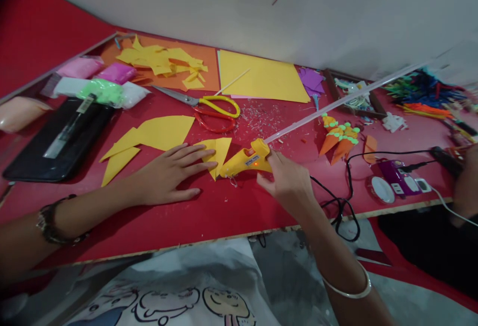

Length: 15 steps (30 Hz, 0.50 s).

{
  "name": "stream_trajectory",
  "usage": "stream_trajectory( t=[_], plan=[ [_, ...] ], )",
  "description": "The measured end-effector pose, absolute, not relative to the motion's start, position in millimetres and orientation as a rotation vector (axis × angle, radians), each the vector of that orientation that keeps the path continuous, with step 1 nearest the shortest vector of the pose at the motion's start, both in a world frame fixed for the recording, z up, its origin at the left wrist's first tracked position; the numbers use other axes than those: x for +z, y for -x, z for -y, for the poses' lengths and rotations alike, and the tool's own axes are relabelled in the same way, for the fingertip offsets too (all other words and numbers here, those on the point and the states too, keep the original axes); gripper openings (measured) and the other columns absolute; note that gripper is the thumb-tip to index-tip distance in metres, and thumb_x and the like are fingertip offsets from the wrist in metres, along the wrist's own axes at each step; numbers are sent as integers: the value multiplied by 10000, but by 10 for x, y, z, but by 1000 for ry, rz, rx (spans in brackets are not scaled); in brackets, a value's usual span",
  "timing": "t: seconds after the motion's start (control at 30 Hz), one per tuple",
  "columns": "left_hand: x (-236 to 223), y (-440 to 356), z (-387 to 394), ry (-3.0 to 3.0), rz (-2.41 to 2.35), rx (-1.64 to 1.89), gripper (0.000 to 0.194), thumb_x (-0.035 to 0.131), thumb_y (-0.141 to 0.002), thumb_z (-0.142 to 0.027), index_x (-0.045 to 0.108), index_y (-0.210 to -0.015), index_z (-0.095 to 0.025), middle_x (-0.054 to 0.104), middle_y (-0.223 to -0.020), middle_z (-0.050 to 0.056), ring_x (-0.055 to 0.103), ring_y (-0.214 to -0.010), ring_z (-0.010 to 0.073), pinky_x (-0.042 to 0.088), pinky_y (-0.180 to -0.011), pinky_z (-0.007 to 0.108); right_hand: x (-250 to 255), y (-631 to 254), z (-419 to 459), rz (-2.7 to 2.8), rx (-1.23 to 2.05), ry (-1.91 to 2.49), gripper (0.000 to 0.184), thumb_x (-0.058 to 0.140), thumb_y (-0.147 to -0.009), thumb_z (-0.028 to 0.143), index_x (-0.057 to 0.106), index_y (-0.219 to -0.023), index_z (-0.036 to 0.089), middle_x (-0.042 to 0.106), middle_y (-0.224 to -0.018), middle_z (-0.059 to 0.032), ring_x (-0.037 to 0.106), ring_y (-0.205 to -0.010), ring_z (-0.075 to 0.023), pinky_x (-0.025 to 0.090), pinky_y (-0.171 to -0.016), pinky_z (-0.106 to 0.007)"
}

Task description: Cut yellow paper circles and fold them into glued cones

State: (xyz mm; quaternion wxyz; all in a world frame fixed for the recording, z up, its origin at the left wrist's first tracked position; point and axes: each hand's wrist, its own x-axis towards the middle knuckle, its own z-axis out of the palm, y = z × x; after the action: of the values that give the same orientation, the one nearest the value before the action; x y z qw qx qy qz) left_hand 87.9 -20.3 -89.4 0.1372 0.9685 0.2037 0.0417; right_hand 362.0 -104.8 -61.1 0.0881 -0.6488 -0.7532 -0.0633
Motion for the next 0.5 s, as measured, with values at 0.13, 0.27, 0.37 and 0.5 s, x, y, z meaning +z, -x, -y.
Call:
stream_trajectory(
  t=[0.13,0.27,0.37,0.5],
  plan=[
    [-894,-877,203,-2805,-587,121,572,360,-850,-519,319,-1360,-263,239,-1465,38,208,-1332,242,130,-1086,425,-593,-3626,1036,2226,-159,1963,303,533,-729,322,537,-999,184,599,-736,-61,559,-643,-210,296,-482,-289],
    [-898,-878,205,-2811,-590,119,570,354,-853,-517,319,-1359,-257,235,-1466,35,204,-1334,238,128,-1088,418,-587,-3645,1032,2237,-194,1971,295,519,-745,300,531,-1016,182,607,-751,-70,554,-632,-206,281,-468,-286],
    [-903,-878,209,-2804,-604,134,585,355,-848,-527,324,-1354,-236,247,-1462,42,209,-1333,233,126,-1090,411,-589,-3656,1035,2266,-253,1972,274,498,-761,293,526,-1004,171,604,-737,-64,554,-629,-197,283,-466,-275],
    [-909,-873,215,-2798,-626,150,613,350,-841,-542,320,-1351,-203,253,-1459,50,207,-1334,225,123,-1095,400,-580,-3653,1040,2293,-318,1968,262,466,-781,302,525,-987,151,595,-716,-57,550,-628,-191,295,-476,-264]
  ],
)
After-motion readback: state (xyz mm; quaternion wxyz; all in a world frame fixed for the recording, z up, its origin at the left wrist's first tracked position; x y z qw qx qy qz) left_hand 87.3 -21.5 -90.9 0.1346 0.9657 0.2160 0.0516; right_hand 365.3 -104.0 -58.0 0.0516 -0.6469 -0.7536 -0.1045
